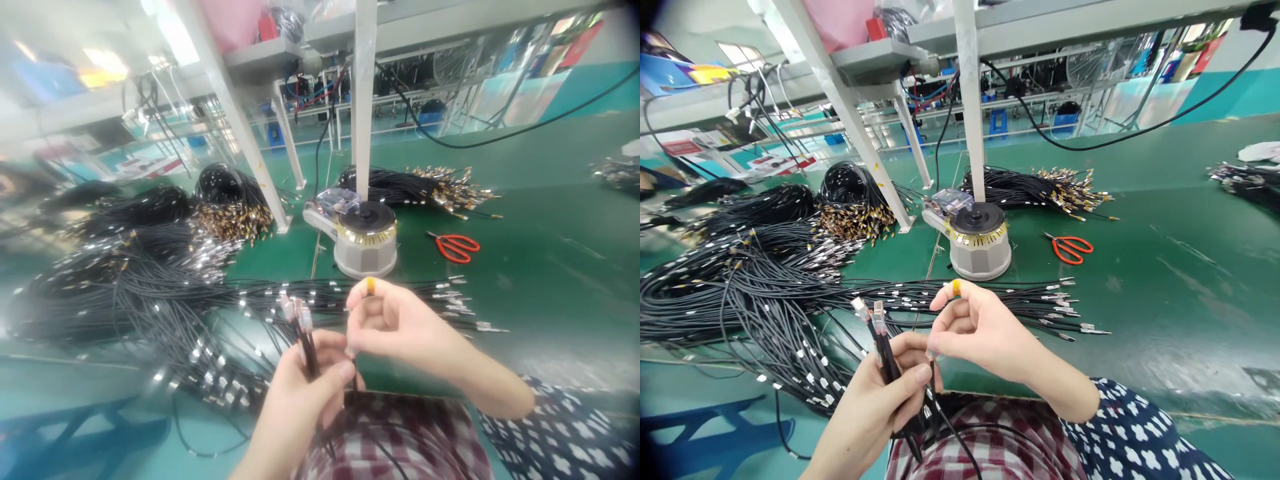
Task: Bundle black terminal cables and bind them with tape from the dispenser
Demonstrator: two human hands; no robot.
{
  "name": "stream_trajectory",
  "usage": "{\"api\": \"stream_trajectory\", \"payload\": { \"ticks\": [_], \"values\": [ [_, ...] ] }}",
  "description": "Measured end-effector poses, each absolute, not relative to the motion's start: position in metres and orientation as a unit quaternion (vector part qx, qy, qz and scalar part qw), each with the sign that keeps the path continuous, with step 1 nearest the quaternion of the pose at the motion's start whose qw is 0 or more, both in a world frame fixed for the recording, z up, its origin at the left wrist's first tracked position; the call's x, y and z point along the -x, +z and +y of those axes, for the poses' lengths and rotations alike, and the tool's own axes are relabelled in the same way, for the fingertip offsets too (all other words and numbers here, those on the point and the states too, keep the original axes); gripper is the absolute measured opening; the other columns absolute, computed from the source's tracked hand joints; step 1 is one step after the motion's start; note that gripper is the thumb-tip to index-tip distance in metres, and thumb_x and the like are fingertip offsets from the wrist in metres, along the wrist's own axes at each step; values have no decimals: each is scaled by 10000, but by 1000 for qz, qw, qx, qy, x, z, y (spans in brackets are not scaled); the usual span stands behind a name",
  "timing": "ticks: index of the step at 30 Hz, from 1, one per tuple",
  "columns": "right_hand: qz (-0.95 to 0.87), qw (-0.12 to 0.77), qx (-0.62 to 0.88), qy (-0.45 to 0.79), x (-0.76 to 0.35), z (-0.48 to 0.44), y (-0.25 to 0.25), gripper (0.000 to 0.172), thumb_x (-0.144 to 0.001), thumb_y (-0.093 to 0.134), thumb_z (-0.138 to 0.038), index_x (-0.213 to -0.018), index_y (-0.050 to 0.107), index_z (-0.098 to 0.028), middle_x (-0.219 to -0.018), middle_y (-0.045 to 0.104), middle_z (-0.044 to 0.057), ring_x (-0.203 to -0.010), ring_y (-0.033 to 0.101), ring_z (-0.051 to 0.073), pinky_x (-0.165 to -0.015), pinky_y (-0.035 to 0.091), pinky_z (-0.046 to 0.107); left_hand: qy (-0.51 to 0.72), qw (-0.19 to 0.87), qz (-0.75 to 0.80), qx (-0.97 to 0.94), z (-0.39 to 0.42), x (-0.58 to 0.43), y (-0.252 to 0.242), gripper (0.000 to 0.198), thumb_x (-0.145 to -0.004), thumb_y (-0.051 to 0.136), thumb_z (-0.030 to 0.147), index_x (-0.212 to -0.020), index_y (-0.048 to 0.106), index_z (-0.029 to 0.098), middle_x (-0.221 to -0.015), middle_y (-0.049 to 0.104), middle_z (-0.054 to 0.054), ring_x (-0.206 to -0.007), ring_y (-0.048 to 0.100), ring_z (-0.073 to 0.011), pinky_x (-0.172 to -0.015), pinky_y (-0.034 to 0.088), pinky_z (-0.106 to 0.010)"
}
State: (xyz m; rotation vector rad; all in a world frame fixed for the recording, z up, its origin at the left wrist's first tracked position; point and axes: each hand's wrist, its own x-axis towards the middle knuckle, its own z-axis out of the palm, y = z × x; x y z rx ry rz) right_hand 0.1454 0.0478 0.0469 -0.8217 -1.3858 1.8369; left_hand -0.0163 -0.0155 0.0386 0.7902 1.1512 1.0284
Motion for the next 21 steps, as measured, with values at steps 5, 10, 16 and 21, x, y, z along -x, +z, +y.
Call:
{"api": "stream_trajectory", "payload": {
  "ticks": [5, 10, 16, 21],
  "values": [
    [-621, 326, 357, 617, -157, 50, 55, 208, -772, 630, -146, -955, 541, -192, -836, 658, 18, -751, 641, 150, -738, 518, 296, 474, 627, 517, -339, -14, 21, 33, 239, -735, 749, 334, -798, 694, 110, -610, 613, -41, -373, 363, -23, -401, 188, -202],
    [-682, 127, 350, 630, -170, 51, 63, 187, -724, 497, -54, -837, 573, -182, -696, 666, 0, -649, 661, 148, -634, 526, 265, 499, 615, 493, -360, -13, 17, 32, 193, -822, 660, 329, -824, 645, 136, -636, 624, -35, -369, 396, -39, -412, 227, -211],
    [-710, -3, 339, 617, -167, 49, 74, 246, -679, 423, -58, -816, 582, -187, -630, 658, -9, -587, 672, 154, -571, 519, 249, 500, 595, 515, -361, -12, 8, 35, 279, -718, 772, 283, -947, 706, 139, -611, 577, 2, -436, 370, -48, -425, 257, -194],
    [-740, -31, 335, 582, -164, 50, 79, 227, -668, 435, -79, -777, 606, -182, -607, 679, 8, -593, 682, 171, -517, 498, 218, 488, 577, 547, -359, -8, 7, 34, 221, -641, 823, 274, -780, 719, 138, -556, 569, 5, -448, 433, -75, -418, 294, -199]
  ]
}}
